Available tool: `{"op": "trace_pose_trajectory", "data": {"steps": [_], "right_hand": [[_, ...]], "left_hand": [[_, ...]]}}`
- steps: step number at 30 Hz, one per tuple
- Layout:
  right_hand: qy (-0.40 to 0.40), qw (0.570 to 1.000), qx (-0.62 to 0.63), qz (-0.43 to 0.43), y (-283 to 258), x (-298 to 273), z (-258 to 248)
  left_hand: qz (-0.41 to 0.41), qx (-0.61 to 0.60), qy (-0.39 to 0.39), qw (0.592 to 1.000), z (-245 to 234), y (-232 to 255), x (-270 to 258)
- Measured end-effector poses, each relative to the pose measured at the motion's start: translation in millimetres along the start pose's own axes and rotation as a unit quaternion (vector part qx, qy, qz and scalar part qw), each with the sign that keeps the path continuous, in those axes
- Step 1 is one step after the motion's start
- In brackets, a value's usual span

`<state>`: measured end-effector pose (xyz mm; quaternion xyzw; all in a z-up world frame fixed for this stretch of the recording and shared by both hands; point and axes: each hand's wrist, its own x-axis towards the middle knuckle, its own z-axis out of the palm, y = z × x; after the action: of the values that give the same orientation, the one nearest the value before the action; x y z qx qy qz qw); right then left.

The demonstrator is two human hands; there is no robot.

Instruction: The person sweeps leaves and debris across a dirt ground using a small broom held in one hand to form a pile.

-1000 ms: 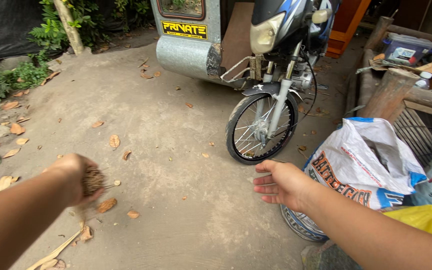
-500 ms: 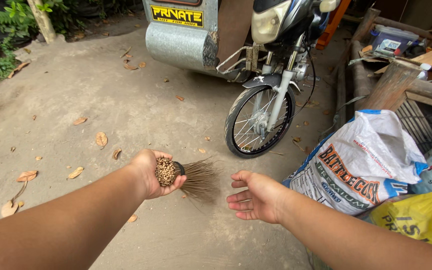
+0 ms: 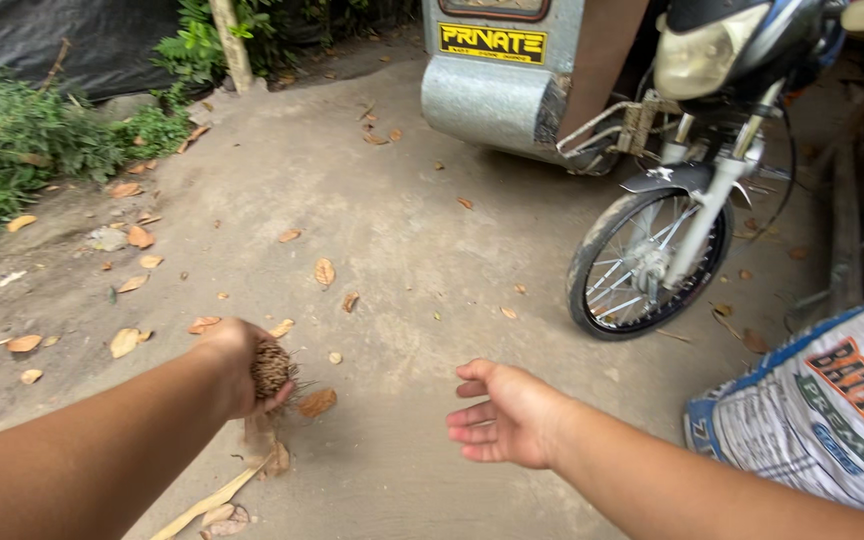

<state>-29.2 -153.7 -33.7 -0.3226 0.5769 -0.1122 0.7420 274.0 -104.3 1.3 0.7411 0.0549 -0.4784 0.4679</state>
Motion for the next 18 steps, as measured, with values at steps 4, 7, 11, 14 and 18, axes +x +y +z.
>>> {"op": "trace_pose_trajectory", "data": {"steps": [4,7,11,14,18], "right_hand": [[-0.056,0.998,0.016,0.029,-9.2,-2.8,33.8],[-0.078,0.994,0.050,0.057,-19.3,-15.4,52.1],[-0.080,0.983,0.143,0.079,-40.4,-38.8,61.0],[-0.112,0.975,0.181,0.071,-56.5,-48.4,54.2],[-0.124,0.964,0.232,0.034,-82.2,-53.1,26.4]], "left_hand": [[0.020,0.005,-0.021,1.000,14.8,8.9,-15.1],[0.021,-0.001,-0.081,0.997,34.7,16.5,-25.9],[0.023,0.004,-0.198,0.980,83.2,9.2,-51.8],[0.035,0.078,-0.250,0.964,122.7,-0.7,-81.2],[0.066,0.141,-0.252,0.955,161.1,-13.4,-110.2]]}}
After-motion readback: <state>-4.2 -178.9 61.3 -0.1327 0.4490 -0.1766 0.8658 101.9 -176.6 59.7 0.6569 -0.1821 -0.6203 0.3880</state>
